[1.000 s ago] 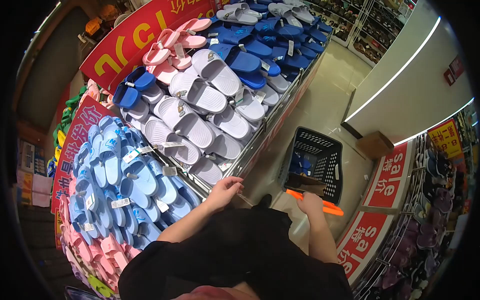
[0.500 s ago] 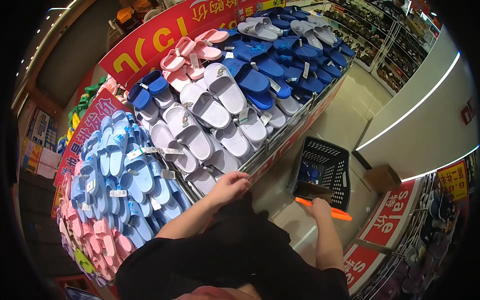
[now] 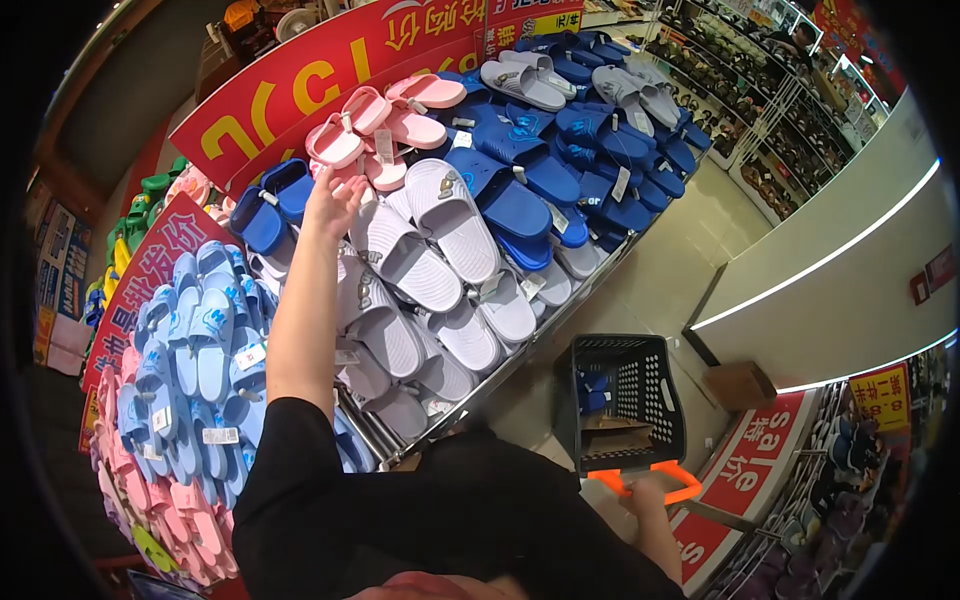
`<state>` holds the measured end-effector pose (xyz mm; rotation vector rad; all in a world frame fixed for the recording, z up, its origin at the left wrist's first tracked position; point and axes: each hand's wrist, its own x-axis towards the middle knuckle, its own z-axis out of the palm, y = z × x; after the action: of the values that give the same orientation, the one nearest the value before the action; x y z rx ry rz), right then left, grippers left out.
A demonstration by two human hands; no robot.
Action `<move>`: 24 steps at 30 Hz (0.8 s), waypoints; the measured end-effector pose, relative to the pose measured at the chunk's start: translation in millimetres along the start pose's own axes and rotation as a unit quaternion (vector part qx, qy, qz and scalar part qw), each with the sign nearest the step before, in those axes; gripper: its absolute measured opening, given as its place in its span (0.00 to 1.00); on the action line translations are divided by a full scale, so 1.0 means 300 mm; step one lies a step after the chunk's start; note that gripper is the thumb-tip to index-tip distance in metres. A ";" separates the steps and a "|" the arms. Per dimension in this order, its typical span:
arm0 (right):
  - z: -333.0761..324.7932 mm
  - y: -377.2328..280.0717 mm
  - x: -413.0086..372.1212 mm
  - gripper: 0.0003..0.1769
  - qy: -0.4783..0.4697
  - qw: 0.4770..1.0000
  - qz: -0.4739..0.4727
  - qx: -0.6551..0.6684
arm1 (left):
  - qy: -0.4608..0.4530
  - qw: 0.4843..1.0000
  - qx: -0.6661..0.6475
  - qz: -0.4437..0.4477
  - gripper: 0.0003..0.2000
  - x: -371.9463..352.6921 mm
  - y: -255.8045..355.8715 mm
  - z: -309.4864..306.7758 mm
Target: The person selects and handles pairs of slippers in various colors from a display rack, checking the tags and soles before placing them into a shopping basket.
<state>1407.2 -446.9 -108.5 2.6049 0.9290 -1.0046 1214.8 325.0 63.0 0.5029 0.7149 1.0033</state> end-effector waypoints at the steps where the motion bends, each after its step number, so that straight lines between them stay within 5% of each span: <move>1: -0.005 0.001 -0.015 0.20 0.002 1.000 0.004 -0.002 | 0.036 0.999 -0.016 -0.018 0.32 0.044 0.012 0.022; 3: -0.016 -0.021 -0.034 0.23 -0.071 0.991 0.114 -0.002 | 0.039 0.999 -0.030 -0.015 0.33 0.162 0.001 0.023; 12: 0.002 0.019 -0.003 0.21 -0.107 0.990 0.085 -0.042 | 0.053 0.991 -0.122 0.009 0.27 0.032 -0.081 -0.076; 14: -0.020 0.028 0.051 0.21 -0.120 0.988 0.085 -0.048 | 0.019 0.975 -0.220 -0.018 0.38 -0.013 -0.048 -0.167; 18: -0.123 -0.027 0.176 0.21 -0.118 0.987 0.099 -0.052 | 0.147 0.940 -0.300 0.059 0.56 -0.084 0.040 -0.265; 21: -0.238 -0.113 0.288 0.21 -0.096 0.985 0.134 -0.043 | 0.132 0.946 -0.276 0.103 0.43 -0.110 0.121 -0.252; 24: -0.415 -0.212 0.314 0.22 -0.034 0.998 -0.041 0.030 | 0.091 0.933 -0.333 0.102 0.32 -0.014 0.156 -0.304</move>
<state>1488.3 -302.8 -74.9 2.5812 1.0122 -1.1516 1118.9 348.0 34.6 -0.1168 0.4438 1.4202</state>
